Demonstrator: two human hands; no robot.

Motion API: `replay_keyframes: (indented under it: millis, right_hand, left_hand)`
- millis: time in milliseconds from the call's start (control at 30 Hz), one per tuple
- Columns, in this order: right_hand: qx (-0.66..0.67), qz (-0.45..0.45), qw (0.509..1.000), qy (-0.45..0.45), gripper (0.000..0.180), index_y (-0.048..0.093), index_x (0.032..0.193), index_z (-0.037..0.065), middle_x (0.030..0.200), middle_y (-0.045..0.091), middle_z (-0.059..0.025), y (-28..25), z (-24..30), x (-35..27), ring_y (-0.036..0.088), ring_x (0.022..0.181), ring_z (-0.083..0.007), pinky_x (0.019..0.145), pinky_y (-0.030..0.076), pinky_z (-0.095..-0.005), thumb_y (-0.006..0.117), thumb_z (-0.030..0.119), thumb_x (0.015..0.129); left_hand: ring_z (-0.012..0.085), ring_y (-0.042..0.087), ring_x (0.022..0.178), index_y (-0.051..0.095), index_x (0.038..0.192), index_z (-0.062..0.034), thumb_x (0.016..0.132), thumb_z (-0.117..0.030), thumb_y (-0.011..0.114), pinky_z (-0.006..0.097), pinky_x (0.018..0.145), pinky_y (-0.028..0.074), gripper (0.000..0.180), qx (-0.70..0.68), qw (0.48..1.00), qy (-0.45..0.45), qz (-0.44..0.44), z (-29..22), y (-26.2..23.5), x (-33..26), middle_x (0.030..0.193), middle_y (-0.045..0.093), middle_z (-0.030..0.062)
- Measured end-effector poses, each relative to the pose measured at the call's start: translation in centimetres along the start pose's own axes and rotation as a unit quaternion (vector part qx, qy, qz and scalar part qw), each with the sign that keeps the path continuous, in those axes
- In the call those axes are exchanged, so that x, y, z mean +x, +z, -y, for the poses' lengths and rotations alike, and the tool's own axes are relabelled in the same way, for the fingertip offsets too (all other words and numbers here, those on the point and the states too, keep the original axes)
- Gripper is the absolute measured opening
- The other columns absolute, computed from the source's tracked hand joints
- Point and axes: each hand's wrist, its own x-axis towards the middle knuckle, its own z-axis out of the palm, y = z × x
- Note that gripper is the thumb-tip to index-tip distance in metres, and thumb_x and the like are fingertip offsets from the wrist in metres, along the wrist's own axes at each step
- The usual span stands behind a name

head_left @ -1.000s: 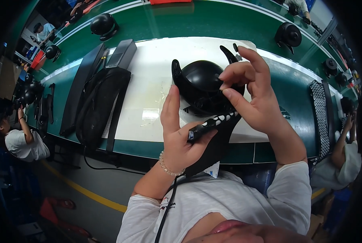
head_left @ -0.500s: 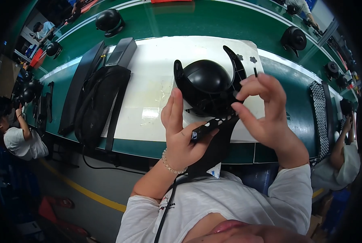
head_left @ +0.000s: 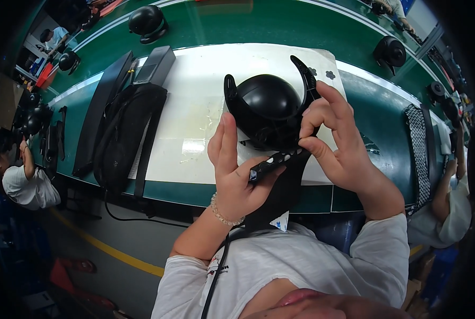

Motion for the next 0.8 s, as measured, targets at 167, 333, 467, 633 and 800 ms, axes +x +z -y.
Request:
replay_keyframes:
  millis: [167,333,467,633,800]
  right_hand:
    - [-0.008,-0.005,1.0,0.008,0.066,0.017,0.134,-0.001,0.077,0.05,-0.0027,0.1,-0.2,-0.2,0.046,0.083,-0.0158,0.088,0.032,-0.0323,0.057,0.011,0.082]
    - [-0.012,-0.002,1.0,0.017,0.066,0.018,0.134,-0.001,0.079,0.052,-0.003,-0.1,-0.3,-0.4,0.046,0.085,-0.0159,0.09,0.031,-0.0322,0.057,0.012,0.083]
    - [-0.049,-0.013,0.999,-0.002,0.064,0.02,0.132,-0.002,0.08,0.055,-0.0037,0.3,-0.3,-0.7,0.049,0.087,-0.0171,0.09,0.029,-0.0339,0.058,0.009,0.081]
    - [-0.198,-0.11,0.968,-0.106,0.057,0.039,0.123,0.005,0.083,0.06,0.0034,1.3,-0.3,-1.7,0.053,0.085,-0.0116,0.088,0.023,-0.0351,0.063,0.003,0.071]
    - [-0.216,-0.106,0.963,-0.125,0.049,0.046,0.114,0.008,0.086,0.063,0.0032,0.3,-0.4,-2.3,0.053,0.097,-0.0128,0.089,0.023,-0.0356,0.067,0.007,0.069]
  left_hand:
    - [0.037,0.025,0.125,0.067,0.078,-0.0074,0.06,-0.011,0.074,0.04,0.095,0.023,0.02,0.001,1.0,-0.001,-0.001,0.0,0.2,0.0,0.14,0.02,0.0252]
    - [0.0368,0.025,0.126,0.066,0.079,-0.0071,0.059,-0.011,0.074,0.04,0.096,0.023,0.022,-0.004,1.0,0.007,-0.003,0.1,0.3,0.0,0.14,0.021,0.0248]
    - [0.0367,0.025,0.126,0.065,0.079,-0.0073,0.059,-0.011,0.074,0.04,0.095,0.023,0.022,0.005,1.0,0.011,-0.005,0.2,0.2,-0.1,0.139,0.021,0.0247]
    - [0.0374,0.026,0.126,0.064,0.077,-0.0076,0.059,-0.011,0.074,0.041,0.093,0.024,0.021,0.014,1.0,0.018,-0.005,0.2,0.3,0.0,0.139,0.022,0.0249]
    - [0.038,0.026,0.126,0.064,0.077,-0.0067,0.058,-0.011,0.075,0.041,0.093,0.023,0.022,0.014,1.0,0.021,-0.006,0.3,0.3,0.0,0.139,0.021,0.0257]
